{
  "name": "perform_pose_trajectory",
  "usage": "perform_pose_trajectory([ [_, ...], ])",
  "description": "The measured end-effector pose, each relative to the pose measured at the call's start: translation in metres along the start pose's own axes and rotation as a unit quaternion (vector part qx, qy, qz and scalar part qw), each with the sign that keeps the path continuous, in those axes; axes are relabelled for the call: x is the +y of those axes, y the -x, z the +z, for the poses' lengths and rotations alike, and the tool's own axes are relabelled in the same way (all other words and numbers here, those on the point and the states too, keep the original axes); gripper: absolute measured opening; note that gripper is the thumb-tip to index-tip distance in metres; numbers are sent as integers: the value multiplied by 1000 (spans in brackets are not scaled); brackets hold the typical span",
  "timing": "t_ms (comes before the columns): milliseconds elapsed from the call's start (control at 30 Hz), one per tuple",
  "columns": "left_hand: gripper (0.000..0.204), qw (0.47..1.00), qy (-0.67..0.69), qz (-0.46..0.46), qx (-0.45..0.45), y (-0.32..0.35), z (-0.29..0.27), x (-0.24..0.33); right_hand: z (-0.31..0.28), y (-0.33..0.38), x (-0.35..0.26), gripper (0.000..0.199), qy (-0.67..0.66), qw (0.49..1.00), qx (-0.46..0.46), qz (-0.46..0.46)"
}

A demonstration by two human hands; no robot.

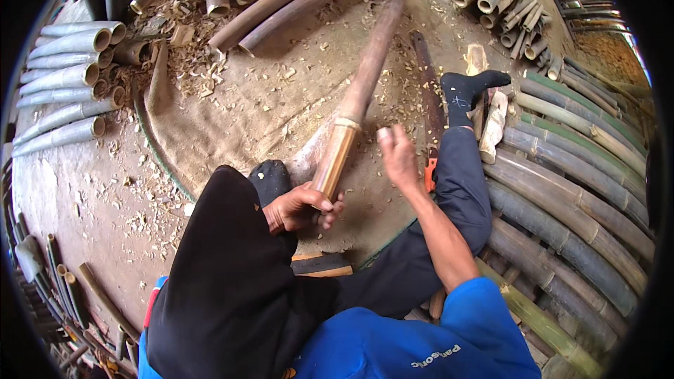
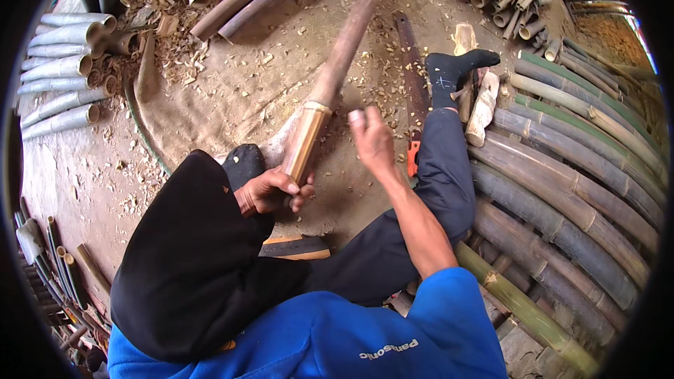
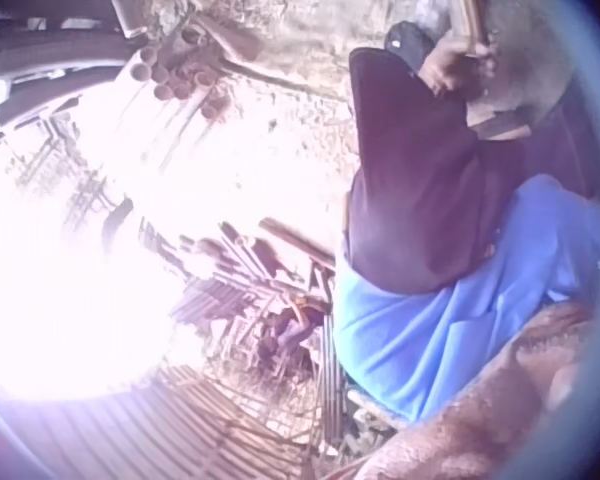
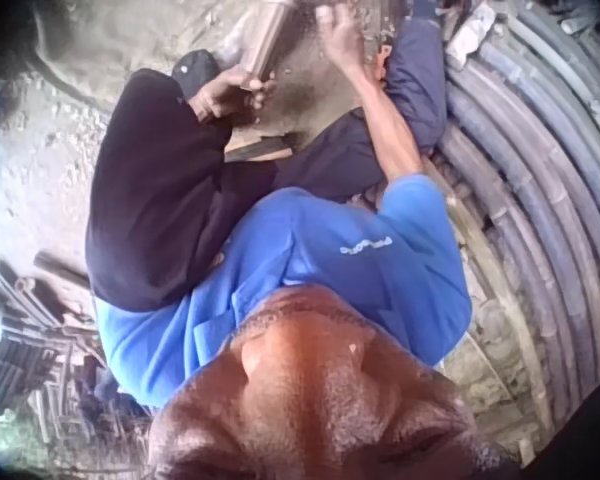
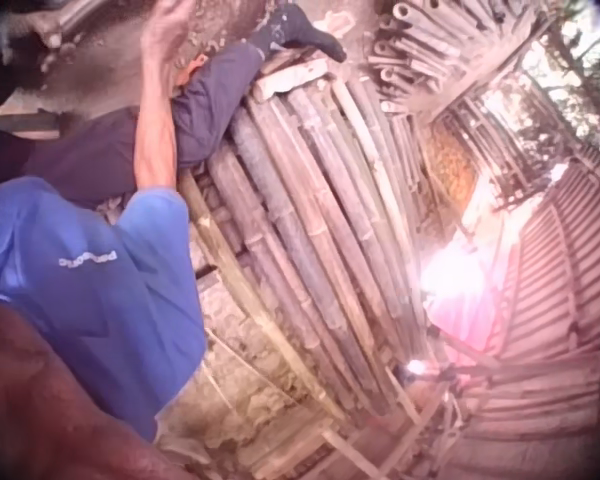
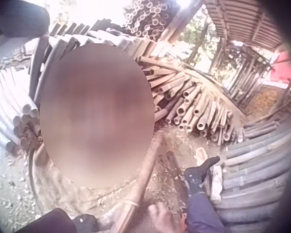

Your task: The person sits on the ground and uses a saw to cut a bamboo pole, then uses a knife to shave the surface and cut into the end of the pole while holding it against a wooden block.

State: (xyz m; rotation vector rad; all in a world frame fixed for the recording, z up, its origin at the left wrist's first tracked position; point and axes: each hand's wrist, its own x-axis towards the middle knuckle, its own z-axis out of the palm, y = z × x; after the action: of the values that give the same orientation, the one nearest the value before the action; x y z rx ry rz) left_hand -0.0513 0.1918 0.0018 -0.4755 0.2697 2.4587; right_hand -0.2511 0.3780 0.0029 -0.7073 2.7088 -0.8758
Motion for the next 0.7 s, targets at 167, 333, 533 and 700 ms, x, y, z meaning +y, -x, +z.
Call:
perform_pose_trajectory([
  [167, 42, 992, -91, 27, 82, 16, -2, 2, 21, 13, 30, 55, -282, 888, -4, 364],
  [333, 43, 969, -193, 119, 95, 18, 13, 24, 45, 29, 78, 62, 58, 981, 1, 186],
  [533, 39, 830, -369, 296, 293, 67, 8, 105, 41, 29, 45, 70, 61, 975, -45, 208],
  [700, 53, 539, -548, 334, 545, 131, -3, 212, 41, 30, 36, 68, 57, 970, -51, 232],
])
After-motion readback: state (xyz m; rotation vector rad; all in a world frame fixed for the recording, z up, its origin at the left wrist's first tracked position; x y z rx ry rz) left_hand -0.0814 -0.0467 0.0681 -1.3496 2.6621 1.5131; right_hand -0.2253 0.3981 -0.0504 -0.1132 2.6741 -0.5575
